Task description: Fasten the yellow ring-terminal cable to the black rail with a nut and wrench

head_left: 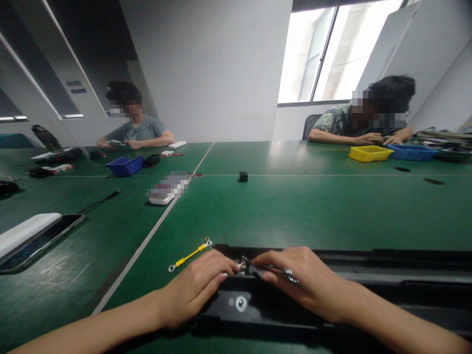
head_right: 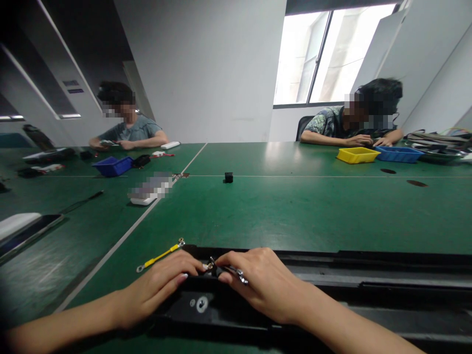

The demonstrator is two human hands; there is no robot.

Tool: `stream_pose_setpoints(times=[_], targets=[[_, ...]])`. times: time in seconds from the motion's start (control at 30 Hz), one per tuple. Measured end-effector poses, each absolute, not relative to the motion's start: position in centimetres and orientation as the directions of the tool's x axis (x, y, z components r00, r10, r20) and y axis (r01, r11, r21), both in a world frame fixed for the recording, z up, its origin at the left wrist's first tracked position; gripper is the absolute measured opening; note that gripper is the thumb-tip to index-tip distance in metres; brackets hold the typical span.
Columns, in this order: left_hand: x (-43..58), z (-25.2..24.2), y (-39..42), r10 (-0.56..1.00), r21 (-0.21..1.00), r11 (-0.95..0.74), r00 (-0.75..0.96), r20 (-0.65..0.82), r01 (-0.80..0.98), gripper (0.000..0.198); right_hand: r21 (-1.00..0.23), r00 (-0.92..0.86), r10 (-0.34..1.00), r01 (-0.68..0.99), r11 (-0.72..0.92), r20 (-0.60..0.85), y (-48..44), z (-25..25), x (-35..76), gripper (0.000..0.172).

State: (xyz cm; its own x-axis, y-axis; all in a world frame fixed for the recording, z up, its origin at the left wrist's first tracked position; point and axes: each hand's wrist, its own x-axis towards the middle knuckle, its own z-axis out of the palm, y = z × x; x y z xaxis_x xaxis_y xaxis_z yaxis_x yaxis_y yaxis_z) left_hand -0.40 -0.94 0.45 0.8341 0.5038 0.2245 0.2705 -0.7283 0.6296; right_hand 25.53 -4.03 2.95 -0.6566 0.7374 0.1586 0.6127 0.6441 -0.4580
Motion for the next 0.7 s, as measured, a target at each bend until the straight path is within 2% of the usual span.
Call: stream_pose_setpoints(times=[0.7], targets=[[-0.58, 0.09, -1.06, 0.514, 0.619, -0.730, 0.829, 0.218, 0.290, 0.026, -0.460, -0.687, 0.703, 0.573, 0.679, 0.182, -4.09, 3.05, 25.62, 0.026]])
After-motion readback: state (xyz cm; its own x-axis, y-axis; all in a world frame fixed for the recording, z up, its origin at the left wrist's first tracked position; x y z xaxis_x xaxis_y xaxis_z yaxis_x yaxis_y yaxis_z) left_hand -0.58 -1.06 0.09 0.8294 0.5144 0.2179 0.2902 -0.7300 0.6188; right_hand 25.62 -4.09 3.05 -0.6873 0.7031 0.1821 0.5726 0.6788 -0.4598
